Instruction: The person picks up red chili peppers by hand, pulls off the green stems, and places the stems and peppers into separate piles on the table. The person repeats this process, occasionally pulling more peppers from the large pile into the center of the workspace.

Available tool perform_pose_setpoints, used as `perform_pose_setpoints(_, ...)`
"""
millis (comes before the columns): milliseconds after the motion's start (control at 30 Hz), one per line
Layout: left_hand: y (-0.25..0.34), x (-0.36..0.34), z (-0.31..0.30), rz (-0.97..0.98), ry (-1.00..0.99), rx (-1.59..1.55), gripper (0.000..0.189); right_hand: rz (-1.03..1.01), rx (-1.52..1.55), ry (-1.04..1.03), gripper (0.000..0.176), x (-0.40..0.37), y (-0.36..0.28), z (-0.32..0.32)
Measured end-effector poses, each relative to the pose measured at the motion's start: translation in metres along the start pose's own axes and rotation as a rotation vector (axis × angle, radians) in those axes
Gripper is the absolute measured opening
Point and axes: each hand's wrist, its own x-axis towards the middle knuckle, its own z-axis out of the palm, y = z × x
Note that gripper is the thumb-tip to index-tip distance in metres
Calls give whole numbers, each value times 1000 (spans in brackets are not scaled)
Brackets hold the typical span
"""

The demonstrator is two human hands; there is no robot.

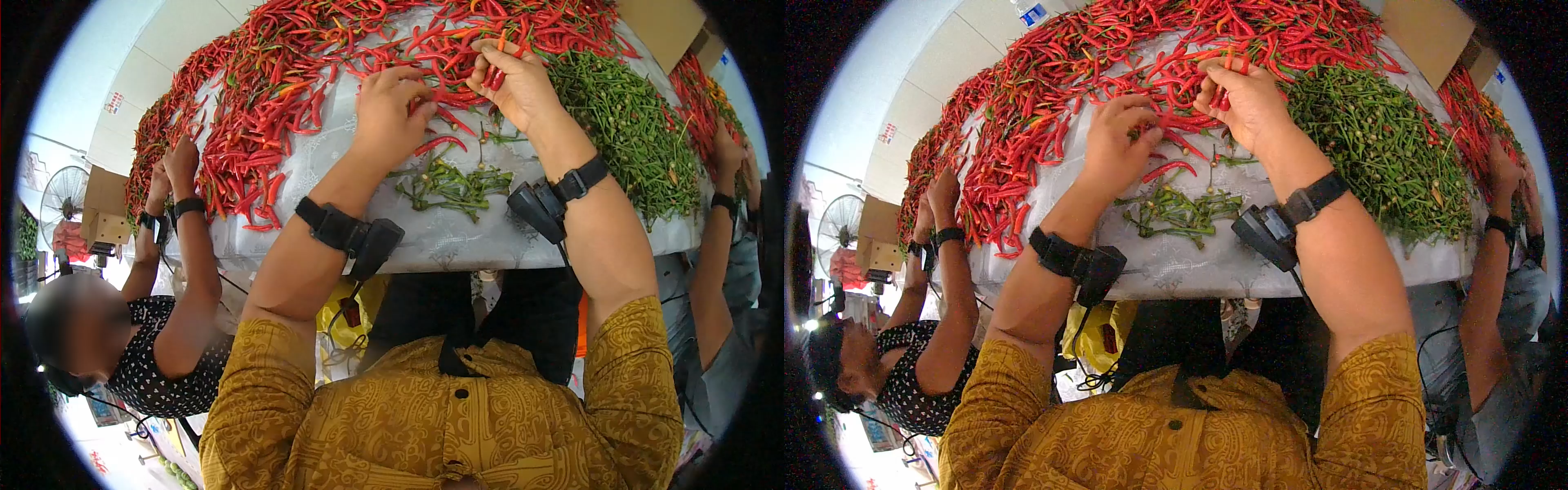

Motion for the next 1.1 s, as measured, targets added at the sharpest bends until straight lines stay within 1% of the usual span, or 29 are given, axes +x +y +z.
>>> perform_pose_setpoints(67,-4,2,2,26,267,-163,22,80,-82,-118,19,0,0,-1)
perform_pose_setpoints(100,-3,1,-2,27,253,-157,22,84,-68,-116,19,-4,2,3)
perform_pose_setpoints(167,3,-1,-6,-76,229,-328,20,186,-229,-283,20,-13,0,11)
perform_pose_setpoints(200,5,-1,-5,-76,231,-329,20,206,-250,-331,20,-18,-2,15)
perform_pose_setpoints(233,6,-2,-4,-160,127,-465,20,206,-252,-331,20,-19,-1,17)
perform_pose_setpoints(267,8,-3,-3,-244,21,-602,20,190,-218,-379,20,-19,0,18)
perform_pose_setpoints(300,9,-3,-2,-246,21,-603,20,175,-184,-425,20,-19,2,18)
perform_pose_setpoints(367,9,-3,0,-223,20,-762,21,171,-168,-410,18,-15,6,14)
perform_pose_setpoints(400,10,-2,-1,-223,19,-762,21,164,-151,-394,17,-15,6,14)
perform_pose_setpoints(433,10,-1,-2,-279,-16,-920,23,164,-150,-394,17,-15,7,14)
perform_pose_setpoints(467,11,0,-3,-334,-53,-1077,25,164,-88,-394,15,-15,7,14)
perform_pose_setpoints(500,13,1,-5,-334,-53,-1077,25,164,-27,-393,14,-15,7,14)
perform_pose_setpoints(600,17,2,-7,-349,-96,-1051,26,142,14,-393,12,-14,9,14)
perform_pose_setpoints(667,19,3,-5,-345,-3,-1015,19,135,28,-407,12,-13,11,13)
perform_pose_setpoints(733,14,2,-1,-368,22,-1019,21,123,42,-420,13,-12,12,13)
perform_pose_setpoints(800,13,2,0,-389,45,-1022,24,54,9,-415,15,-12,12,16)
perform_pose_setpoints(833,14,3,-2,-435,57,-1037,23,53,10,-415,15,-13,11,19)
perform_pose_setpoints(867,16,3,-3,-482,68,-1053,23,5,30,-361,16,-16,11,21)
perform_pose_setpoints(900,15,3,-3,-482,69,-1053,23,-44,50,-307,18,-18,10,23)
perform_pose_setpoints(967,11,3,-6,-502,154,-1073,22,-78,39,-311,20,-15,9,21)
perform_pose_setpoints(1000,9,3,-7,-501,155,-1073,22,-110,27,-314,22,-13,9,19)
perform_pose_setpoints(1033,7,3,-7,-503,169,-1211,21,-110,27,-314,22,-12,8,18)
perform_pose_setpoints(1067,5,3,-6,-503,184,-1350,20,-109,-39,-317,24,-12,8,16)
perform_pose_setpoints(1100,2,3,-4,-502,185,-1350,20,-109,-106,-320,27,-11,8,15)
